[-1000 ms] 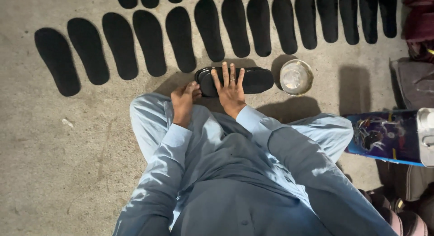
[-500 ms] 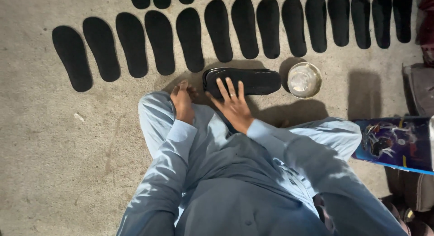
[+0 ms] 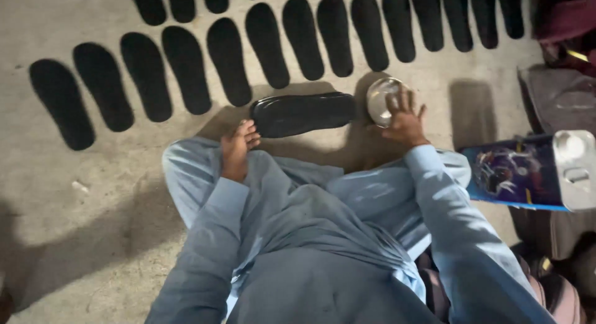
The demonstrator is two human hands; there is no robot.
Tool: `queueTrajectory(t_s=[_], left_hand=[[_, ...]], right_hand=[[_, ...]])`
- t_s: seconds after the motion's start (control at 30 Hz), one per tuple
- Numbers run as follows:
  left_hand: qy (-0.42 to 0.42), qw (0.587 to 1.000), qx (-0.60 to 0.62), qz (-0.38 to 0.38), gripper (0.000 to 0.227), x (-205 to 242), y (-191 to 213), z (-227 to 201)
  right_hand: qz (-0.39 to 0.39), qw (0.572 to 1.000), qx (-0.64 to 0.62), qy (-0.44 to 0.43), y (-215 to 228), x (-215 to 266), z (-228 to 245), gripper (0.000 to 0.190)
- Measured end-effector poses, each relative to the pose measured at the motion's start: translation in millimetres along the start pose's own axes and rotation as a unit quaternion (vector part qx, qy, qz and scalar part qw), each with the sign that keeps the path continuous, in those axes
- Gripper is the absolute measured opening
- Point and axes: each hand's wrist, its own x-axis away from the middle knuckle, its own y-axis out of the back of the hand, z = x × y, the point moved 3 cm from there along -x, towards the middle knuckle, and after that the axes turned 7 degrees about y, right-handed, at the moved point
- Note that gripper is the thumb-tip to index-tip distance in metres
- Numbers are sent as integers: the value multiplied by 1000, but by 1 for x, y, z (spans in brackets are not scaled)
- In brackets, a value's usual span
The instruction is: The person sits on the floor and applies a white adhesive from a small metal bowl onto black shoe insoles using their right hand. They spread the glue evenly across the surface of each insole and then place the treated insole onto a pile of others.
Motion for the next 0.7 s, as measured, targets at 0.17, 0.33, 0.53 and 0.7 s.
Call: queueTrajectory(t_s=[0.17, 0.33, 0.53, 0.7], left_hand=[[2, 999, -34, 27, 35, 43, -7, -32], [35, 998, 0, 47, 50, 43, -9, -33], [64, 994, 35, 85, 57, 61, -12, -46], [73, 989, 66, 111, 59, 56, -14, -44]], right_hand=[[40, 996, 78, -7, -16, -3, 3, 90], [-67, 996, -8, -65, 6, 22, -13, 55], [12, 996, -43, -75, -7, 45, -34, 47], [-34, 998, -38, -46, 40, 53, 28, 78]])
